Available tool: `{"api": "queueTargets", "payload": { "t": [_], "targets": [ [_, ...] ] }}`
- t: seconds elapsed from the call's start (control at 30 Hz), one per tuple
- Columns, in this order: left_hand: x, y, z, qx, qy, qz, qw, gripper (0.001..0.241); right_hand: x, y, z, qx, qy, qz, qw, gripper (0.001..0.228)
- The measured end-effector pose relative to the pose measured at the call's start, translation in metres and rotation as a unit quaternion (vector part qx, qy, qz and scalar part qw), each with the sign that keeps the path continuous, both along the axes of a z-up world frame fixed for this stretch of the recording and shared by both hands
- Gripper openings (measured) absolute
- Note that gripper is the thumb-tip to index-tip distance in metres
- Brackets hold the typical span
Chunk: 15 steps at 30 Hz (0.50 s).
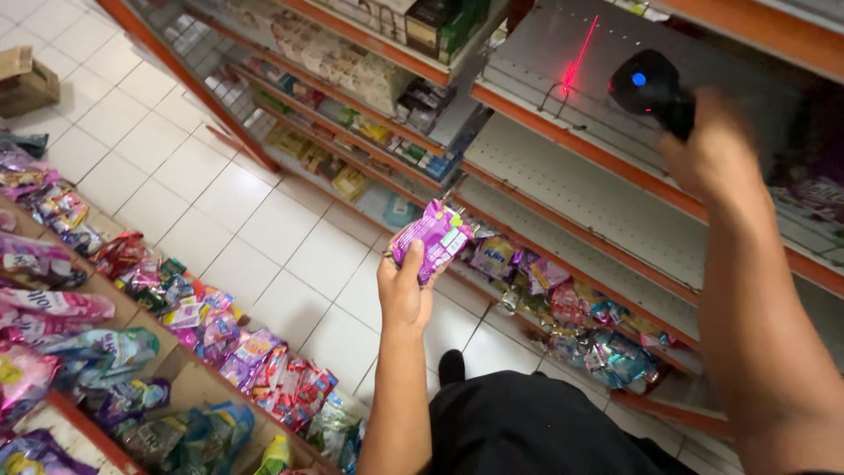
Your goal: The person takes small packaged items from a cardboard box on the floor, wipes them with a cloth, and scans their barcodes using a handheld scanner before placing the items onto the store shelves.
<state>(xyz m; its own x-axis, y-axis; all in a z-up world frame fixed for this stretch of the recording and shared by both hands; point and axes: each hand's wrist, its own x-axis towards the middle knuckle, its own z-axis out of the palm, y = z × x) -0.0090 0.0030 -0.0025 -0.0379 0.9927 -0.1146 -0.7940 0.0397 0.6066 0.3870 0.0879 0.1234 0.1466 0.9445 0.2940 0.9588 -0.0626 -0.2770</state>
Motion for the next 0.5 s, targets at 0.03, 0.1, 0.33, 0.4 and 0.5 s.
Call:
{"api": "queueTargets", "payload": {
  "t": [0.03, 0.1, 0.33, 0.4, 0.5],
  "targets": [
    [-0.001, 0.001, 0.0, -0.009, -0.006, 0.007, 1.0, 0.035, -0.011, -0.019, 0.005, -0.005, -0.03, 0.0, 1.0, 0.047],
    [-0.005, 0.002, -0.001, -0.009, 0.005, 0.02, 1.0, 0.034, -0.043, -0.056, 0.002, -0.024, 0.132, 0.134, 0.982, 0.031],
    [-0.02, 0.001, 0.005, 0.004, 0.014, 0.029, 0.999, 0.033, -0.147, -0.126, -0.044, -0.319, 0.373, 0.165, 0.856, 0.03],
    [-0.024, -0.001, 0.007, -0.013, 0.022, 0.025, 0.999, 0.033, -0.161, -0.136, -0.05, -0.299, 0.371, 0.225, 0.85, 0.026],
    [-0.028, 0.0, 0.008, -0.006, 0.021, 0.027, 0.999, 0.034, -0.173, -0.139, -0.05, -0.274, 0.366, 0.245, 0.855, 0.026]
  ]
}}
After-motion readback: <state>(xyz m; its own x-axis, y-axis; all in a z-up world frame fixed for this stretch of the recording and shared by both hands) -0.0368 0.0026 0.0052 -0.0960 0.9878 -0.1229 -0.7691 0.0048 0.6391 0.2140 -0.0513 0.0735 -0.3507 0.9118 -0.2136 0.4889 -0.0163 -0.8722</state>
